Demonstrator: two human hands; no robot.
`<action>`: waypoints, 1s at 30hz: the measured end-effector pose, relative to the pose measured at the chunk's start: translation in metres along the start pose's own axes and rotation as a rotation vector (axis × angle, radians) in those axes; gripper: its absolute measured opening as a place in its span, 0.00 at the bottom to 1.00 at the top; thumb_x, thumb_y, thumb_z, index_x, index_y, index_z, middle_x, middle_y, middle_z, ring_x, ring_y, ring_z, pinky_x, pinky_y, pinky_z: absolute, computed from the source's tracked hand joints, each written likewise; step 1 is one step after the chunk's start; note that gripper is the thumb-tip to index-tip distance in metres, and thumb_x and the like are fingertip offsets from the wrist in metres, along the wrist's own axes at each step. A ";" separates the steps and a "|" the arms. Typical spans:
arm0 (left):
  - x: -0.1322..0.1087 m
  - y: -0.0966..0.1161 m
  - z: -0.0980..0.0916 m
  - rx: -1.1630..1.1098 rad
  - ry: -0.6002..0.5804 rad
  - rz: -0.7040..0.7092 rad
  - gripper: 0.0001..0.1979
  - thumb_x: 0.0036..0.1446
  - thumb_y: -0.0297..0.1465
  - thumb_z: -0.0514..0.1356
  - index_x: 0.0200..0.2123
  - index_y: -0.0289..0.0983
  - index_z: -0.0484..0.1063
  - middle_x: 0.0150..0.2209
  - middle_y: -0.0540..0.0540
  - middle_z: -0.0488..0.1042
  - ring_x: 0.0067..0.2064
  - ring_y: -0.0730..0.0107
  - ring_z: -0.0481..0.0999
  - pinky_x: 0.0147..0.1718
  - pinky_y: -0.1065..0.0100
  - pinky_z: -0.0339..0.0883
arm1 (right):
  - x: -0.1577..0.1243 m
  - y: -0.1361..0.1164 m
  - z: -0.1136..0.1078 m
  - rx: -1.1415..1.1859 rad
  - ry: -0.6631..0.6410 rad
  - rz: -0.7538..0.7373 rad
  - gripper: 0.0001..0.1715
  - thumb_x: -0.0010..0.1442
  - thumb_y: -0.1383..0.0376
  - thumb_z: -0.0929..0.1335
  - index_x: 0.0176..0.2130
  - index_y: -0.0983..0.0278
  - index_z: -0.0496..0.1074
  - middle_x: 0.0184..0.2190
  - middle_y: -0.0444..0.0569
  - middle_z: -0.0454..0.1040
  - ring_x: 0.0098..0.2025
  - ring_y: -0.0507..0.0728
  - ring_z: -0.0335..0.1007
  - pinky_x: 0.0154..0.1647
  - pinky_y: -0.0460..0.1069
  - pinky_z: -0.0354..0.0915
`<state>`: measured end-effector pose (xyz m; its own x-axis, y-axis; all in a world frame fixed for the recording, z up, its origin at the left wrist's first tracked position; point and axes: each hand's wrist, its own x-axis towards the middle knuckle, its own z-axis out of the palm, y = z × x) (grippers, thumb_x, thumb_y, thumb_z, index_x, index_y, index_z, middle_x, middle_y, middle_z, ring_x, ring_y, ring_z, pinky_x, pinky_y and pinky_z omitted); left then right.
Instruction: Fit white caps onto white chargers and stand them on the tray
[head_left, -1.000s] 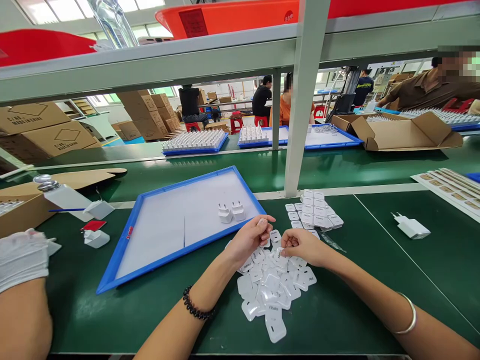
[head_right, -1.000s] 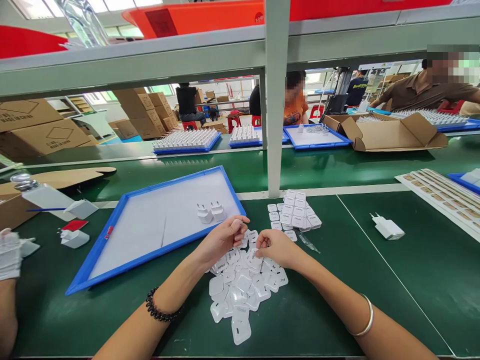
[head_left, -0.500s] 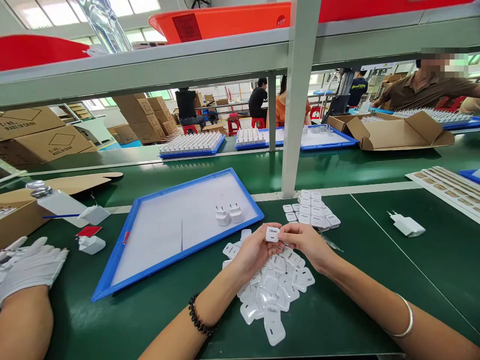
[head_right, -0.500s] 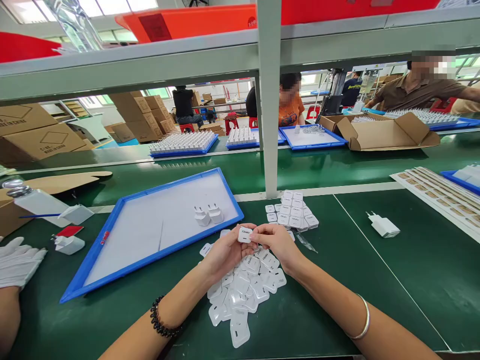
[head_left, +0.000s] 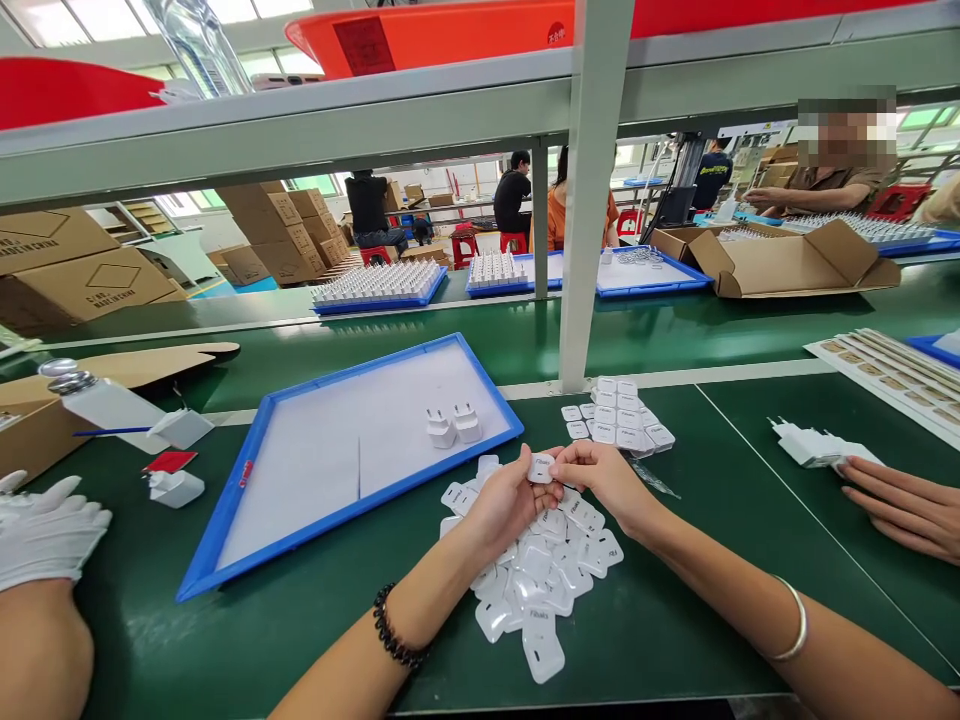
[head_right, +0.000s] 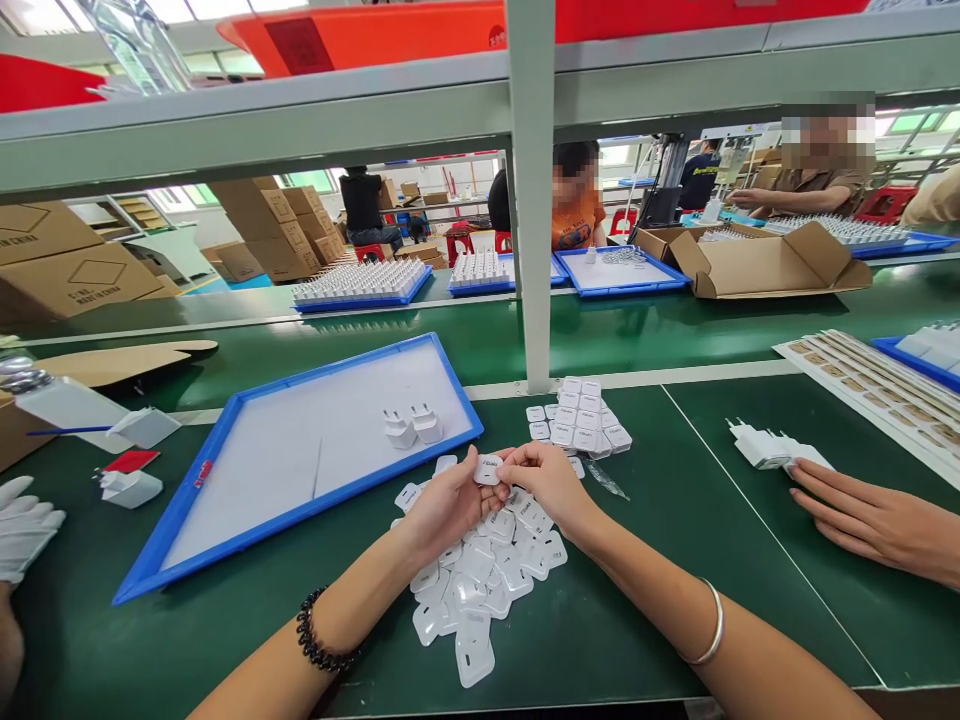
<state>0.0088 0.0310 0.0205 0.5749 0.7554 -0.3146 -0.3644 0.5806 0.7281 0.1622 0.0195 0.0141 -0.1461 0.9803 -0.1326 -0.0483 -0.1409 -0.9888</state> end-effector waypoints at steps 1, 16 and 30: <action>0.000 -0.001 0.000 0.008 0.004 0.000 0.21 0.64 0.42 0.58 0.46 0.28 0.74 0.30 0.44 0.71 0.31 0.70 0.69 0.33 0.69 0.61 | 0.001 0.001 0.000 -0.027 0.000 -0.001 0.15 0.48 0.55 0.72 0.24 0.61 0.67 0.20 0.44 0.72 0.26 0.56 0.69 0.31 0.52 0.61; 0.002 0.012 -0.013 0.077 0.121 0.102 0.25 0.65 0.33 0.56 0.62 0.29 0.61 0.33 0.45 0.70 0.29 0.73 0.65 0.31 0.69 0.60 | -0.004 -0.001 -0.027 -0.866 -0.067 0.163 0.24 0.35 0.69 0.79 0.19 0.60 0.61 0.22 0.45 0.66 0.28 0.58 0.62 0.27 0.49 0.45; 0.000 0.014 -0.013 0.115 0.044 0.103 0.13 0.66 0.30 0.55 0.46 0.31 0.75 0.37 0.41 0.75 0.37 0.69 0.76 0.43 0.67 0.69 | 0.007 -0.017 -0.037 -0.361 -0.121 0.062 0.10 0.50 0.59 0.72 0.26 0.64 0.73 0.20 0.43 0.70 0.25 0.53 0.64 0.26 0.48 0.57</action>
<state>-0.0055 0.0435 0.0232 0.5049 0.8234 -0.2589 -0.3319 0.4621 0.8224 0.1986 0.0339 0.0279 -0.2548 0.9449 -0.2057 0.3125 -0.1209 -0.9422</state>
